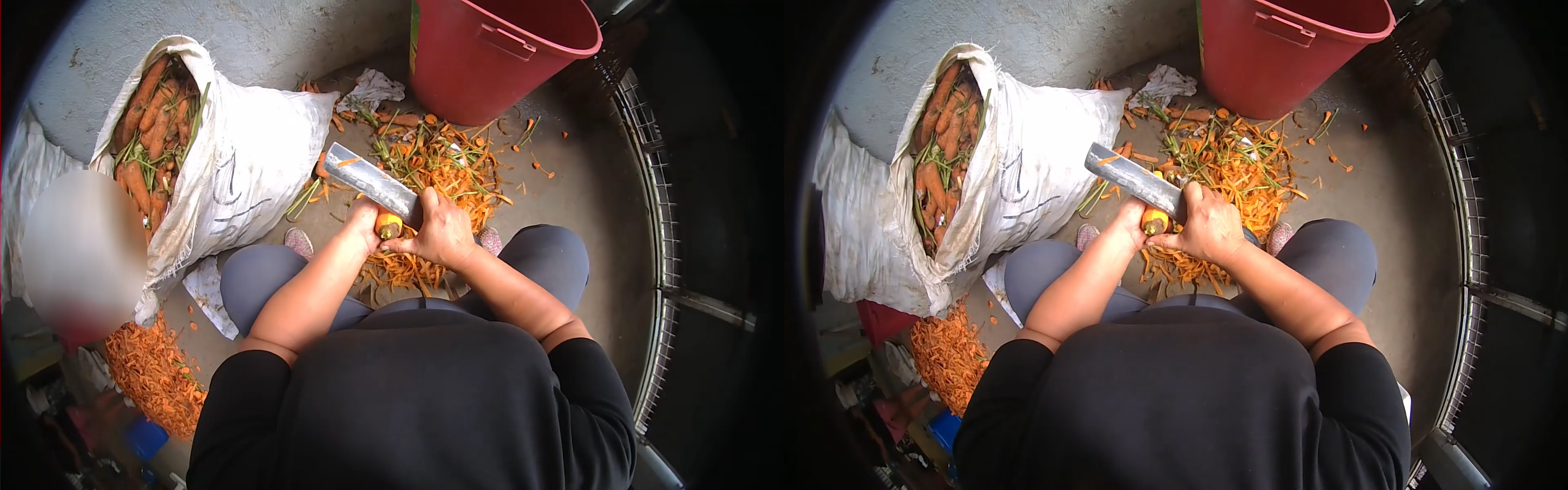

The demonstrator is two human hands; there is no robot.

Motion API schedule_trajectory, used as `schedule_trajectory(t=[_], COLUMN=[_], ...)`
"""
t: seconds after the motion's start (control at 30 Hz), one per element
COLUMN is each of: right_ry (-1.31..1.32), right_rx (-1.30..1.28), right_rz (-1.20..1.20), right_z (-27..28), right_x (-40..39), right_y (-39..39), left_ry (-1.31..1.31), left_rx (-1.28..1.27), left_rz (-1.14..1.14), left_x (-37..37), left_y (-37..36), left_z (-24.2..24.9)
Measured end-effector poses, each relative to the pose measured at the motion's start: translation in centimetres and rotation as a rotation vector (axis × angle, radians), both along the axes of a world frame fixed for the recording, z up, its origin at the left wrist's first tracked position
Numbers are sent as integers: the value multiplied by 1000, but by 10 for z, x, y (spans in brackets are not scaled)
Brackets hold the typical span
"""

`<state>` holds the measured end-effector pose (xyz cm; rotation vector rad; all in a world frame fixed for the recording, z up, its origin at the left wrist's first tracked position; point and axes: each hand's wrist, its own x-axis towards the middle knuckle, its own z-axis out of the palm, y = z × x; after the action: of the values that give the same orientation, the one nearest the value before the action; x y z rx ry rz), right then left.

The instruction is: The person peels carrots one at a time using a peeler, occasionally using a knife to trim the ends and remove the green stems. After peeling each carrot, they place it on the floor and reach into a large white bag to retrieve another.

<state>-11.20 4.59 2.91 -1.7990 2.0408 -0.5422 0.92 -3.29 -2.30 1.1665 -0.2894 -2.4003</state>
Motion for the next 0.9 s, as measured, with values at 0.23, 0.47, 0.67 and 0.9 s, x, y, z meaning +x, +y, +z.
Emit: schedule_trajectory(t=[0.23, 0.47, 0.67, 0.9], right_ry=[31, 32, 80, -165], right_rx=[-35, -10, 37, 179], right_rz=[-6, -7, 38, -80], right_z=[-7, -3, -11, -7], right_x=[0, -1, 1, -12], right_y=[-1, 0, 1, -9], left_ry=[50, 35, 100, -46], left_rx=[61, 70, 128, 97], left_rz=[-13, 5, -60, -147], left_x=[0, -4, 7, 6], left_y=[-3, 0, -2, 1], left_z=[-18, -3, -53, -9])
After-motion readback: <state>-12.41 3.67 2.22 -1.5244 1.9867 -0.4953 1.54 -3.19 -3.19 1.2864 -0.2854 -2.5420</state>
